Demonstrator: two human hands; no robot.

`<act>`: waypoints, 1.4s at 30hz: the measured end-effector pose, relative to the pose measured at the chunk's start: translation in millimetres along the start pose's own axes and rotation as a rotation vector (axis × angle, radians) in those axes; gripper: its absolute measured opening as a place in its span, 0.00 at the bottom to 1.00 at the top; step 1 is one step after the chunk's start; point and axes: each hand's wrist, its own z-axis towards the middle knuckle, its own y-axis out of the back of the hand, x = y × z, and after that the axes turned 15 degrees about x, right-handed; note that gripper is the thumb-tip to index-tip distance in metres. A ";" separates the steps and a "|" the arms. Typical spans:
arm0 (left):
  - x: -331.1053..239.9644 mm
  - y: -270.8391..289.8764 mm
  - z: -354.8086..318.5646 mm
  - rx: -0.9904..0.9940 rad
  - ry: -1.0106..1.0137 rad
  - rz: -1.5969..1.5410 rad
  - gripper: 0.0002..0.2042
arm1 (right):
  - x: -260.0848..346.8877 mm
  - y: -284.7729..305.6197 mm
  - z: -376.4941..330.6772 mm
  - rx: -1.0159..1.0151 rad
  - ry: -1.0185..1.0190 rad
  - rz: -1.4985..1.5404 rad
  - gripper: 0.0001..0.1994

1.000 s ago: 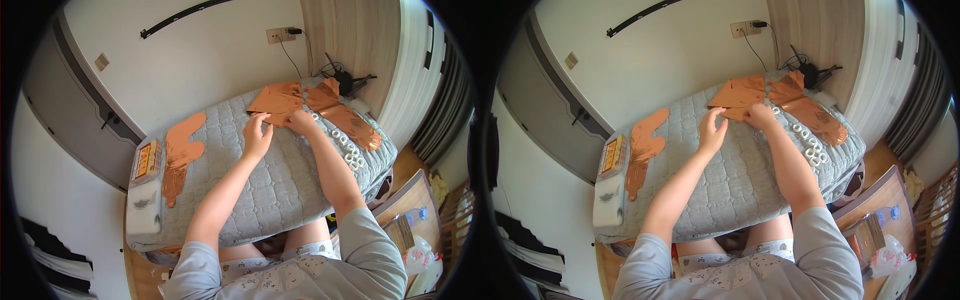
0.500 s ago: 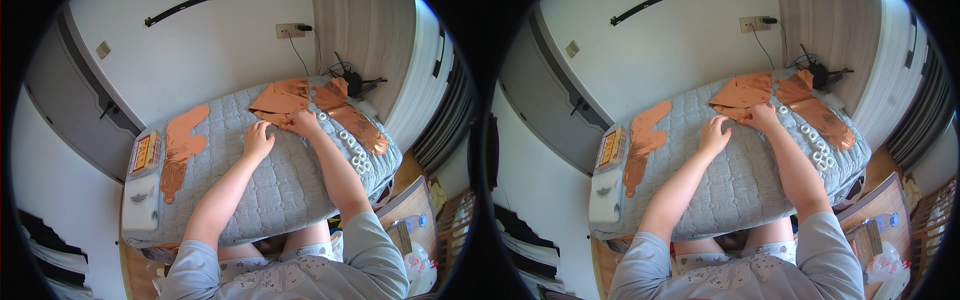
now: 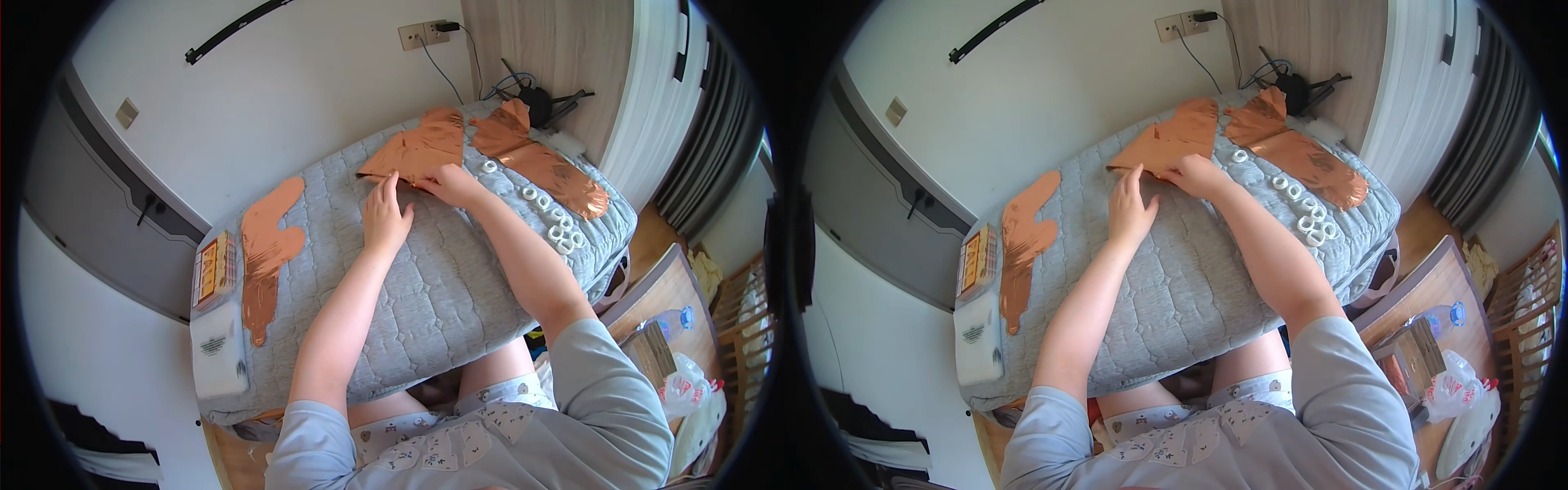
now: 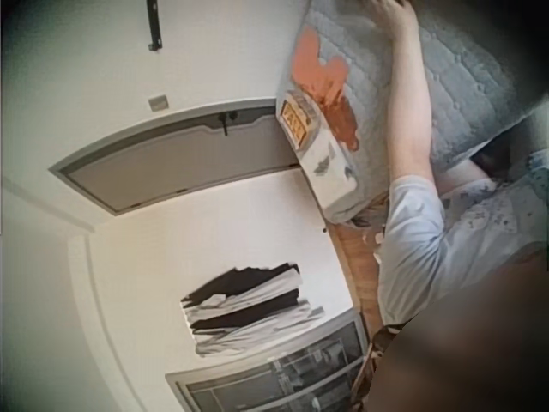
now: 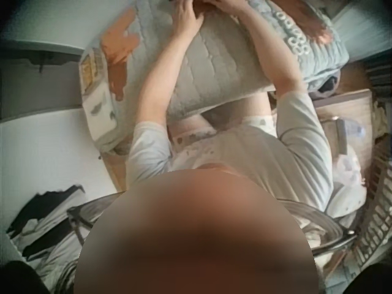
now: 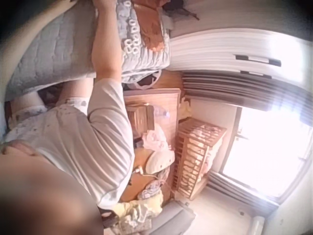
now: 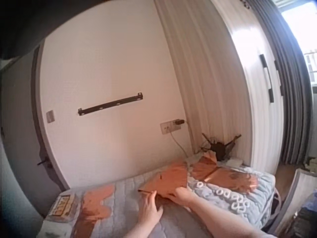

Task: Folding and flattening rose gold foil balloons.

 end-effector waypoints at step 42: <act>22.5 2.1 1.0 0.231 -0.035 -0.305 0.30 | 318.1 221.4 -315.9 0.333 0.574 -0.820 0.06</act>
